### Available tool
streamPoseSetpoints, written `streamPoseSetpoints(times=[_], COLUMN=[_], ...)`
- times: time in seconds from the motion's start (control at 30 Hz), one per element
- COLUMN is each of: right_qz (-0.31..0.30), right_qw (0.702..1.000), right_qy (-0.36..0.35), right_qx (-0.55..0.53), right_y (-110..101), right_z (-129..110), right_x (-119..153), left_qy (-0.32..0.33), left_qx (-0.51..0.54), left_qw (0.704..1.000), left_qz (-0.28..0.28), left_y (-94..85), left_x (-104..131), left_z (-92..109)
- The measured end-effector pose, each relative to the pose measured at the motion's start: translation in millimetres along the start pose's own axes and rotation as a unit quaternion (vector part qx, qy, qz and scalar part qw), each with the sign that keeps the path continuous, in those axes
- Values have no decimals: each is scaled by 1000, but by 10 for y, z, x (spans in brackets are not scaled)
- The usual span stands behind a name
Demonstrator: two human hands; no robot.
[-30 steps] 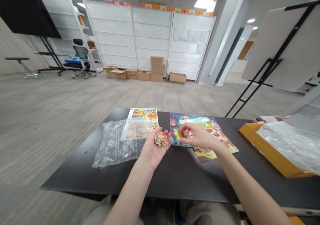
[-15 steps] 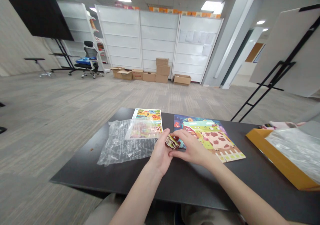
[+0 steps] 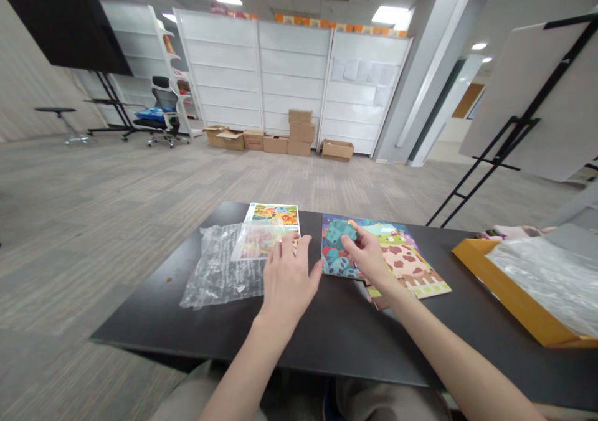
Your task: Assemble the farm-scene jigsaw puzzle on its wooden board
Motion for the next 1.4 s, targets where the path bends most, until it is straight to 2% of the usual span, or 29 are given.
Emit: streamPoseSetpoints(times=[0.07, 0.17, 0.23, 0.3, 0.4, 0.47, 0.53, 0.63, 0.7, 0.8, 0.87, 0.93, 1.0, 1.07, 1.13, 1.27, 1.33, 1.4], right_qz=[8, -6, -14, -16, -27, -59, -118, -200, -205, -165, -169, -208, -255, -294, -313, -309, -314, -318], right_qw=[999, 996, 994, 993, 991, 987, 980, 967, 973, 986, 983, 977, 966, 949, 939, 947, 947, 946], right_qy=[39, 74, 87, 95, 109, 110, 100, 70, 35, -24, -39, -18, 19, 34, 13, -46, -59, -55], right_qx=[-26, -53, -63, -65, -73, -96, -126, -141, -104, 17, 66, 38, -39, -112, -142, -78, -43, -26], right_y=[5, 25, 34, 35, 27, 30, 47, 92, 117, 135, 152, 182, 216, 234, 213, 15, -155, -353], right_z=[58, 112, 123, 121, 91, 44, -27, -149, -213, -243, -216, -166, -121, -99, -102, -151, -176, -175], right_x=[-25, -23, -18, -19, -25, -10, 31, 120, 166, 199, 213, 232, 254, 265, 247, 108, 0, -112], left_qy=[51, 73, 84, 89, 95, 92, 62, -1, -31, -70, -88, -84, -63, -44, -35, -40, -47, -26], left_qx=[-144, -313, -379, -400, -340, -226, -74, 90, 136, 181, 207, 214, 197, 177, 165, 150, 152, 131], left_qw=[988, 947, 921, 911, 936, 969, 993, 991, 987, 980, 974, 973, 977, 982, 985, 988, 987, 991], left_qz=[22, -8, -28, -31, 3, 41, 72, 94, 84, 41, 10, -21, -46, -46, -33, -14, -5, 2], left_y=[-34, -77, -125, -187, -277, -316, -330, -297, -244, -138, -65, -3, 42, 64, 68, 48, 38, 36], left_x=[-18, -63, -100, -138, -179, -183, -163, -107, -65, -3, 38, 73, 95, 95, 75, 19, 2, -7], left_z=[-83, -197, -248, -275, -259, -204, -131, -25, 23, 55, 60, 59, 49, 30, 7, -21, -29, -41])
Point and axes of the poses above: each hand's wrist, its own x-axis away from the middle knuckle, its own y-axis out of the palm, z = x × y, the point moved 1 cm from there along -x, towards the middle knuckle, and after that the axes turned 9 degrees about z, right-handed, at the moved point
